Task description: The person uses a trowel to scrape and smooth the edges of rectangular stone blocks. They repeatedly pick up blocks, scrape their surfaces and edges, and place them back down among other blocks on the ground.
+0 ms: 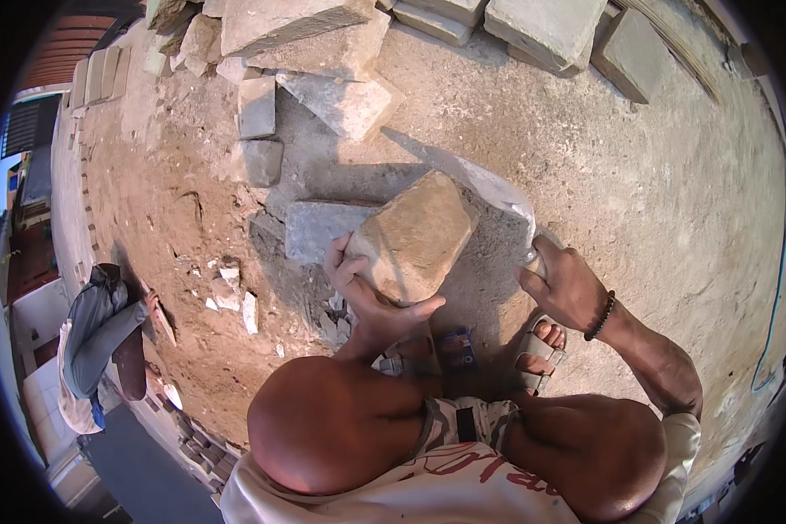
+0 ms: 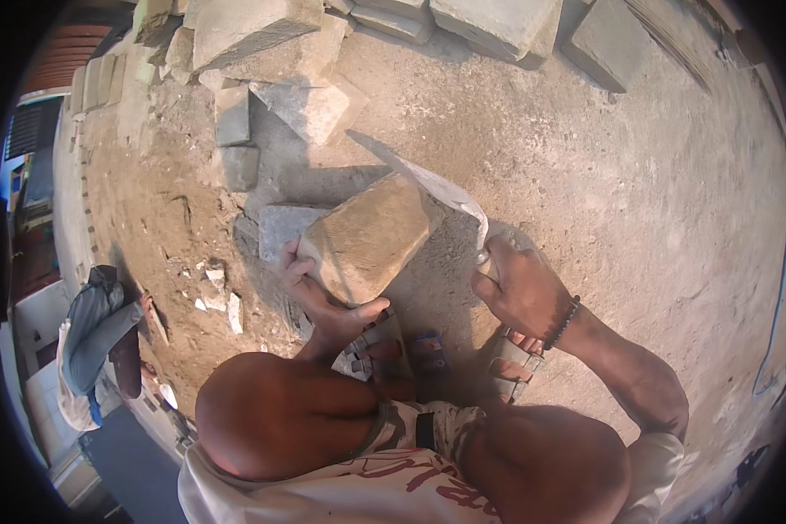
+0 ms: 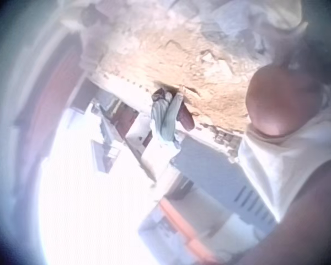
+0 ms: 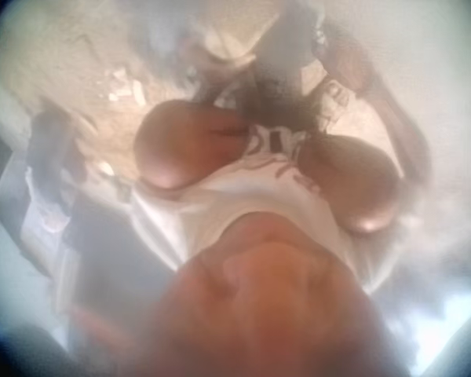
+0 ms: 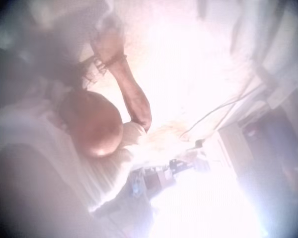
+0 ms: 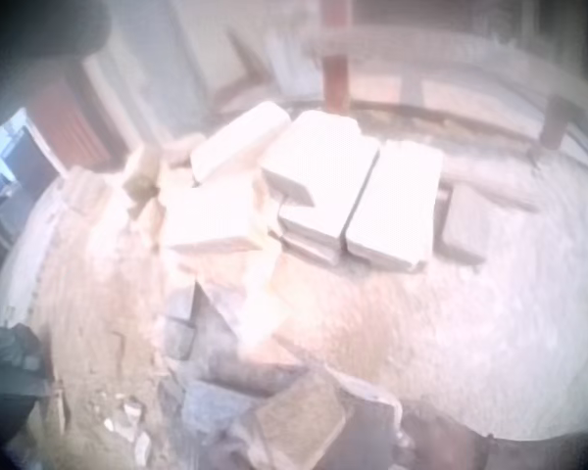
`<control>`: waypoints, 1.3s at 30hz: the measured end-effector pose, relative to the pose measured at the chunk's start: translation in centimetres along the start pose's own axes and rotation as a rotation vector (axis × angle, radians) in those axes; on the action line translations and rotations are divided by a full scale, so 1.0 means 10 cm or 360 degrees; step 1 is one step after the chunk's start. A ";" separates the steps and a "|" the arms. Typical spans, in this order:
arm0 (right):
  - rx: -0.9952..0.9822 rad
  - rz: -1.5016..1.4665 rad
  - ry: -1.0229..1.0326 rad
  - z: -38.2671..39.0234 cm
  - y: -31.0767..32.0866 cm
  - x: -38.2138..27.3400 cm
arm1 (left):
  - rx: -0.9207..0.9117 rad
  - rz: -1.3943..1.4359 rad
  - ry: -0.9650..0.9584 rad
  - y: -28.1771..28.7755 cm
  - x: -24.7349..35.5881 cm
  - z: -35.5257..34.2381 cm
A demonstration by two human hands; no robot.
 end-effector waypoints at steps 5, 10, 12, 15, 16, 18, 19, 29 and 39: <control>-0.0229 -0.0126 0.0250 0.93 -0.45 -0.22 | -0.0141 0.0207 0.0529 0.08 0.51 0.57; -0.0071 0.0092 -0.0147 0.62 -0.25 0.20 | -0.0222 -0.0007 0.0326 0.16 0.54 0.49; -0.0200 0.0041 0.0175 0.81 -0.25 -0.26 | -0.0220 0.0225 0.0545 0.16 0.52 0.50; -0.0219 0.0122 0.0342 0.74 -0.63 -0.11 | -0.0233 0.0467 0.0739 0.11 0.54 0.50; -0.0229 0.0135 0.0088 0.59 -0.63 0.16 | -0.0281 0.0200 0.0539 0.14 0.53 0.49; -0.0264 0.0162 -0.0389 0.21 -0.44 0.57 | -0.0300 -0.0049 0.0341 0.19 0.54 0.51; -0.0186 0.0137 -0.0286 0.25 -0.39 0.44 | -0.0287 -0.0038 0.0343 0.21 0.51 0.53; -0.0161 -0.0126 -0.0411 0.65 -0.65 0.72 | -0.0242 0.0413 0.0756 0.24 0.49 0.67; 0.0140 -0.0113 -0.0304 0.59 -0.77 0.66 | -0.0194 0.0805 0.1681 0.35 0.59 0.24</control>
Point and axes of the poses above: each hand's wrist, its own z-axis away from the middle knuckle, its own y-axis out of the back of the hand, x = y × z, the point moved 2 cm from there along -z, towards the middle knuckle, and after that the axes turned 2 degrees about z, right-handed, at the moved point
